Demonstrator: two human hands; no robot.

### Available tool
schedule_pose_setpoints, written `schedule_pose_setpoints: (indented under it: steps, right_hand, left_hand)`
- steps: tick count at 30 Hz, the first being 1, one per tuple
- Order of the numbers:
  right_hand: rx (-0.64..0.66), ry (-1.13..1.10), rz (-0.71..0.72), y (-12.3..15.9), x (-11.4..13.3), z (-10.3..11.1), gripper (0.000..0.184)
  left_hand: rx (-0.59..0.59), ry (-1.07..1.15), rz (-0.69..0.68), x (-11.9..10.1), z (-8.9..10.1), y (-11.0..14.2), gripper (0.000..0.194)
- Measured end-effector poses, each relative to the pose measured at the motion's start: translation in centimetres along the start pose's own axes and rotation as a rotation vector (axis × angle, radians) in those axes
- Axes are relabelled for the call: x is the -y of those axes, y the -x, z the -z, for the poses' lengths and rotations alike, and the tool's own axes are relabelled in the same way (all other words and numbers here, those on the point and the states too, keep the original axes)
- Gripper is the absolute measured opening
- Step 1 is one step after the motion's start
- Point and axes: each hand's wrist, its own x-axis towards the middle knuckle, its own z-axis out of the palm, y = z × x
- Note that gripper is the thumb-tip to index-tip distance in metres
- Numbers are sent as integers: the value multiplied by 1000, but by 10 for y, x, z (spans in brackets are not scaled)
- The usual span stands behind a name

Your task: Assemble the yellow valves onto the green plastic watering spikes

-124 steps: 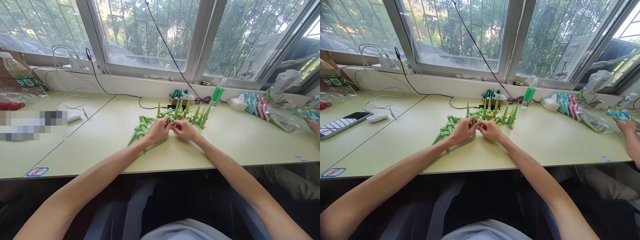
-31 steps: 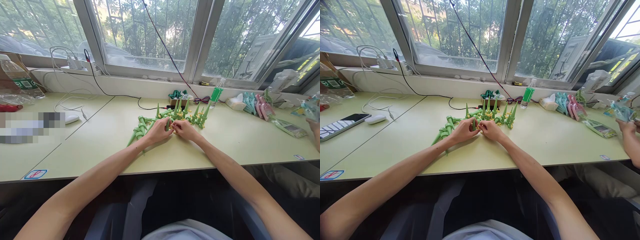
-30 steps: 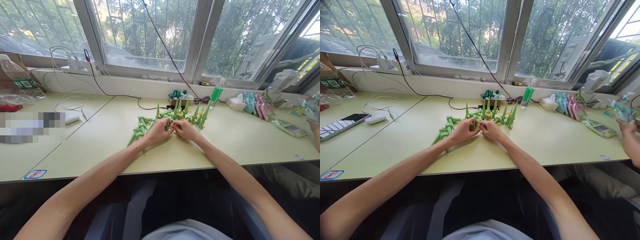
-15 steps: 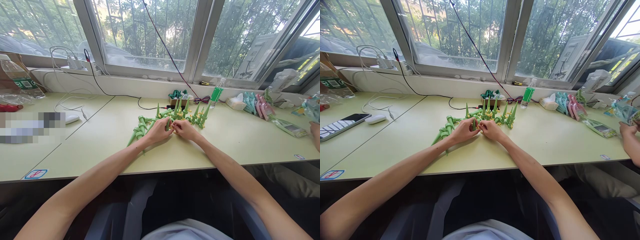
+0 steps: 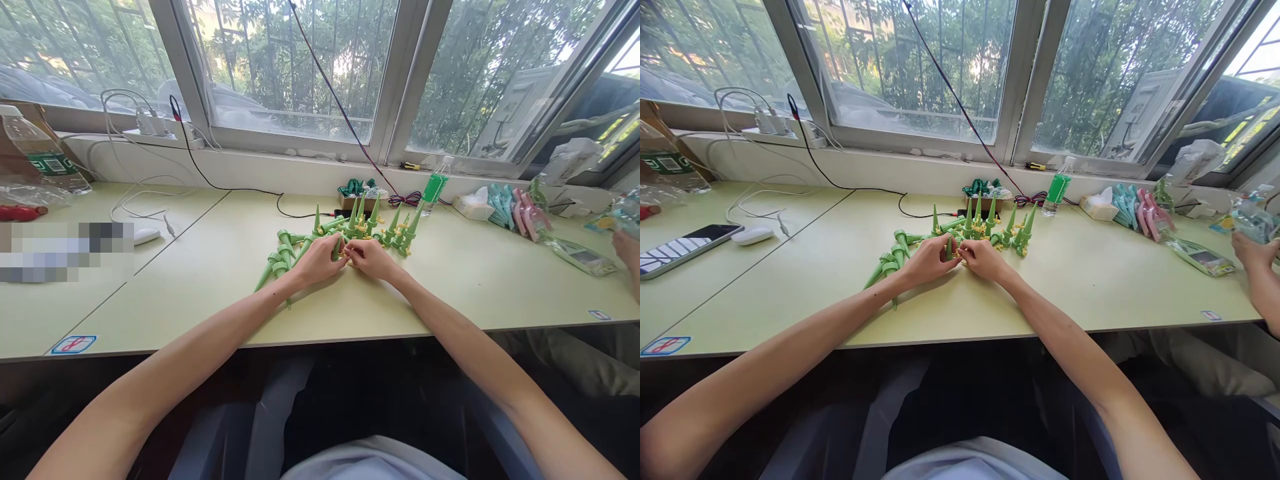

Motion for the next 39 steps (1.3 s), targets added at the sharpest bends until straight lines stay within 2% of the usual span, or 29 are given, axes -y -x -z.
schedule_pose_setpoints:
  steps: [39]
  right_hand:
    - [8, 11, -11, 0, 1, 1, 25]
  left_hand:
    - [8, 2, -18, -1, 0, 0, 13]
